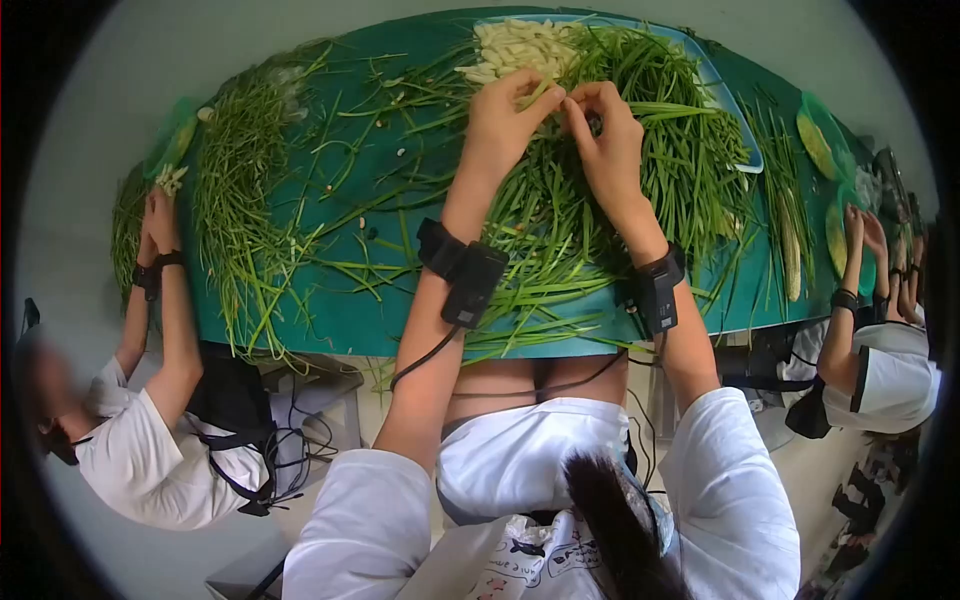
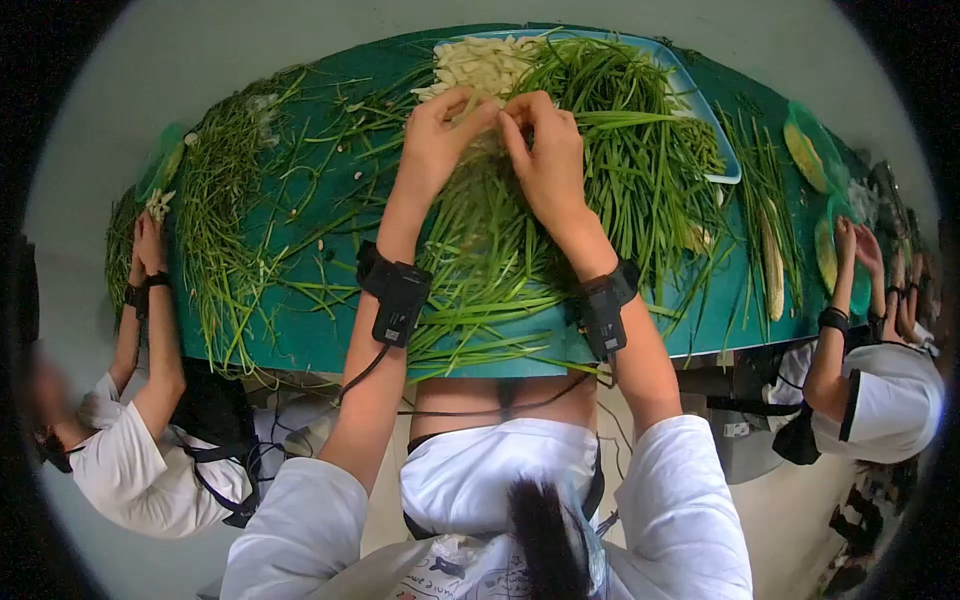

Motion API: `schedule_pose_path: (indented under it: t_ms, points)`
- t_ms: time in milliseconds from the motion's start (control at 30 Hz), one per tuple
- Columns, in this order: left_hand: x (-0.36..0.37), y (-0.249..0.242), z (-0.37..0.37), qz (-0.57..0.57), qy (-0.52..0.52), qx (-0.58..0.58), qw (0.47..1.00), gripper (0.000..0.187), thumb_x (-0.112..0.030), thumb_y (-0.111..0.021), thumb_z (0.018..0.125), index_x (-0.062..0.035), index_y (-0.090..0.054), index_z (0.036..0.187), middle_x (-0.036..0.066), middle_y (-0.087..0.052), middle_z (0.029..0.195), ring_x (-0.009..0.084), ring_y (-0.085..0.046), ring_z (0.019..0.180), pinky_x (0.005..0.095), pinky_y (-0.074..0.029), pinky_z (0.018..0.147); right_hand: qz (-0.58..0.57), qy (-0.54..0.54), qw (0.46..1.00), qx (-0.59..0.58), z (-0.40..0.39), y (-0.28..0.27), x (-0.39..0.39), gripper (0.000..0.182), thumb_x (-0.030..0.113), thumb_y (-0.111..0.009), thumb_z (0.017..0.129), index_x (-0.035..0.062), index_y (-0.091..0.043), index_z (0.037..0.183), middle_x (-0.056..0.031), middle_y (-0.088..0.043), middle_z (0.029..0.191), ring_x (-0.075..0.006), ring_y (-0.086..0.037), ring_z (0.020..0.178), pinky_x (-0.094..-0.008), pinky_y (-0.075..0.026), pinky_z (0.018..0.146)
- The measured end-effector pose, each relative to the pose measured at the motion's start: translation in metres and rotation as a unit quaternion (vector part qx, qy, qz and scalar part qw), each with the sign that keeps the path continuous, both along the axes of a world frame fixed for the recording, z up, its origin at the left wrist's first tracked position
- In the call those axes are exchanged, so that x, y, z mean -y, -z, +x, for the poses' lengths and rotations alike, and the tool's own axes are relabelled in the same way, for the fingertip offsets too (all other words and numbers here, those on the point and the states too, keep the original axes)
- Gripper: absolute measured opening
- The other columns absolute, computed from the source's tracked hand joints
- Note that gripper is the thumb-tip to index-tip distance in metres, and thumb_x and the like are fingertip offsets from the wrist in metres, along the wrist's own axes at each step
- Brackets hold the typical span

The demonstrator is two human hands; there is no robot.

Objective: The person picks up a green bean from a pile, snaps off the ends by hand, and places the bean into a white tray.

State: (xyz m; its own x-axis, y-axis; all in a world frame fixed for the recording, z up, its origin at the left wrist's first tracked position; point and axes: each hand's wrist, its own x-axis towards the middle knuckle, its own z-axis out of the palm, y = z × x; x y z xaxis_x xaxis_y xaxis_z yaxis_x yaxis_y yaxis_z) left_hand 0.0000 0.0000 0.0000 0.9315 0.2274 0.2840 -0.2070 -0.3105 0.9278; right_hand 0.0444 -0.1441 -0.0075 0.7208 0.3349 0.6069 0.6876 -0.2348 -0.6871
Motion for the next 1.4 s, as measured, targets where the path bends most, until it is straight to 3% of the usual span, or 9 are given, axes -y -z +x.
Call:
schedule_pose_path:
  t_ms: [267,300,367,500,567,700,967,1300,1400]
  points:
    - [-0.01,0.009,0.008,0.029,-0.028,0.071,0.997,0.034,-0.029,-0.064,0.09,0.0036,-0.061,0.101,0.007,-0.062,0.092,0.0109,-0.054,0.088,0.0289,-0.045,0.079,0.022,0.014,0.992,0.122,-0.002,0.006,-0.013,0.011,0.007,-0.066,0.083,0.0039,-0.06,0.091,-0.0073,-0.064,0.077,-0.0248,-0.058,0.07,-0.0343,-0.045,0.073]
    - [-0.009,0.006,0.006,0.029,-0.028,0.071,0.997,0.034,-0.029,-0.064,0.09,0.0036,-0.061,0.101,0.007,-0.062,0.092,0.0109,-0.054,0.088,0.0289,-0.045,0.079,0.021,0.015,0.992,0.122,-0.002,0.006,-0.014,0.011,0.007,-0.066,0.083,0.0039,-0.06,0.091,-0.0073,-0.064,0.077,-0.0248,-0.058,0.07,-0.0343,-0.045,0.073]
    - [-0.006,0.0,0.003,0.02,-0.047,0.067,0.996,0.03,-0.025,-0.064,0.087,0.0046,-0.061,0.091,0.016,-0.065,0.081,0.0229,-0.063,0.077,0.0344,-0.047,0.071,0.035,0.001,0.99,0.137,-0.001,0.006,-0.014,0.009,0.006,-0.066,0.083,0.0042,-0.061,0.091,-0.0079,-0.064,0.076,-0.0242,-0.059,0.069,-0.0342,-0.044,0.075]
    - [-0.009,0.007,0.008,-0.006,-0.035,0.098,0.995,0.03,-0.025,-0.065,0.087,0.0053,-0.062,0.089,0.014,-0.064,0.077,0.0208,-0.06,0.071,0.0339,-0.046,0.068,0.031,0.011,0.989,0.146,-0.001,0.004,-0.012,0.009,0.005,-0.065,0.084,0.0041,-0.061,0.091,-0.0079,-0.064,0.075,-0.0238,-0.06,0.069,-0.0342,-0.044,0.077]
    - [-0.011,0.003,0.004,0.018,-0.017,0.005,1.0,0.028,-0.026,-0.063,0.091,0.0004,-0.065,0.1,-0.003,-0.059,0.075,0.0022,-0.045,0.064,0.0205,-0.036,0.055,0.029,0.016,0.988,0.151,-0.001,0.004,-0.012,0.007,0.004,-0.065,0.084,0.004,-0.061,0.091,-0.0074,-0.064,0.075,-0.0238,-0.06,0.068,-0.0344,-0.044,0.077]
    - [-0.011,0.005,0.003,-0.015,0.0,0.028,1.0,0.027,-0.025,-0.063,0.09,0.0,-0.067,0.101,-0.003,-0.06,0.074,0.0014,-0.045,0.063,0.0196,-0.036,0.054,0.023,0.019,0.986,0.166,-0.002,0.002,-0.011,0.007,0.005,-0.065,0.084,0.004,-0.061,0.09,-0.007,-0.064,0.074,-0.0235,-0.06,0.067,-0.0341,-0.044,0.076]
    - [-0.011,0.005,0.005,-0.012,0.009,0.049,0.999,0.028,-0.023,-0.064,0.09,0.0032,-0.067,0.101,0.001,-0.064,0.087,0.0053,-0.053,0.077,0.0241,-0.044,0.069,0.041,0.033,0.993,0.109,-0.004,0.007,-0.012,0.016,0.004,-0.067,0.082,0.0047,-0.058,0.095,-0.0072,-0.065,0.076,-0.0248,-0.059,0.069,-0.0347,-0.044,0.075]
    - [-0.006,0.011,0.009,0.031,-0.033,0.026,0.999,0.032,-0.025,-0.065,0.09,0.0044,-0.065,0.102,0.004,-0.065,0.089,0.0064,-0.054,0.078,0.0251,-0.045,0.069,0.009,0.016,0.988,0.156,0.002,0.006,-0.009,0.015,0.005,-0.067,0.082,0.0044,-0.054,0.088,-0.0073,-0.06,0.069,-0.0267,-0.055,0.061,-0.0356,-0.044,0.073]
    - [-0.002,0.012,0.009,-0.04,-0.045,0.092,0.994,0.03,-0.024,-0.066,0.087,0.005,-0.066,0.095,0.007,-0.065,0.074,0.0105,-0.053,0.064,0.0284,-0.043,0.057,0.002,0.012,0.989,0.146,0.001,0.006,-0.01,0.017,0.006,-0.069,0.08,0.0047,-0.053,0.087,-0.007,-0.057,0.066,-0.0265,-0.053,0.06,-0.0356,-0.043,0.072]
